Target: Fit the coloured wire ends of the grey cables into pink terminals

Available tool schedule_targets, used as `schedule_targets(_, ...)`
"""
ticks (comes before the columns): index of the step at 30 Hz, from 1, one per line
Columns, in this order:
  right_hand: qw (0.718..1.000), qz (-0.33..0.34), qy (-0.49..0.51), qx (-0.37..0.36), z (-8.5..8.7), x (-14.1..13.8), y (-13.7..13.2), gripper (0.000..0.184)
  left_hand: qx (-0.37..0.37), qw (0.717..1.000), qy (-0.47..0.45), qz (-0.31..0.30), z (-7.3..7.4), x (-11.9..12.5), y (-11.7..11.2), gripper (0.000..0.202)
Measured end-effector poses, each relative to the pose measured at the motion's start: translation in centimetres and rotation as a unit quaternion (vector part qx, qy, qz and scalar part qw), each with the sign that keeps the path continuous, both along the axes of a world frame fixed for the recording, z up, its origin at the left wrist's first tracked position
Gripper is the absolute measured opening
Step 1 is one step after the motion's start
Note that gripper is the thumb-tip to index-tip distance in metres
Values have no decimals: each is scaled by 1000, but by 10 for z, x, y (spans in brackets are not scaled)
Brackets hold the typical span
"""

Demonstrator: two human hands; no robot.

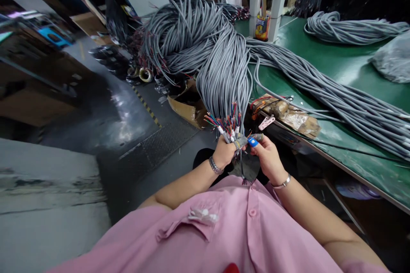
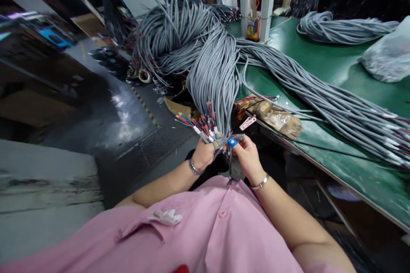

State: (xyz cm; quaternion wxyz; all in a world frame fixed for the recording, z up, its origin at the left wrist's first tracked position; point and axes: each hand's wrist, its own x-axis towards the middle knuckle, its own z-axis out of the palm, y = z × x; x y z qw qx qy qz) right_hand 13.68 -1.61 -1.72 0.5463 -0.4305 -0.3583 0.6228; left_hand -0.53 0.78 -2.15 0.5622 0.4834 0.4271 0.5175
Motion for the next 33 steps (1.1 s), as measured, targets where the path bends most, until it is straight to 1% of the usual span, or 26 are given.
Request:
schedule_targets(3, 999, -39, -7, -3, -2, 3, -1, 25, -12, 1000, -6, 7, 0, 1, 0, 23)
schedule_targets(8, 1000, -19, 13, -21, -1, 5, 1, 24, -31, 999, 10, 10, 1, 2, -1, 24)
schedule_targets(12, 998, -27, 38, -31, -2, 6, 3, 21, -20, 1000, 11, 10, 2, 4, -1, 24)
schedule_targets(16, 995, -21, 88, -43, -7, 4, -1, 20, -11, 1000, 9, 20, 3, 5, -1, 25)
schedule_targets(18, 996, -10, 79, -34, -11, 4, -5, 19, -8, 1000, 1, 28, 3, 5, 0, 22)
schedule_targets(22, 1000, 4, 10, -2, -17, 9, -9, 18, -4, 1000, -7, 26, 3, 5, 0, 22)
schedule_targets(25, 1000, 12, 19, 10, -13, 14, -6, 19, -10, 1000, -5, 25, 4, 6, 0, 24)
schedule_targets(30, 999, 30, 38, -17, -1, 12, 4, 25, -14, 1000, -4, 20, 4, 8, 0, 26)
schedule_targets(33, 998, 28, 46, -24, 0, 7, 7, 23, -17, 999, -14, 23, 3, 8, 0, 26)
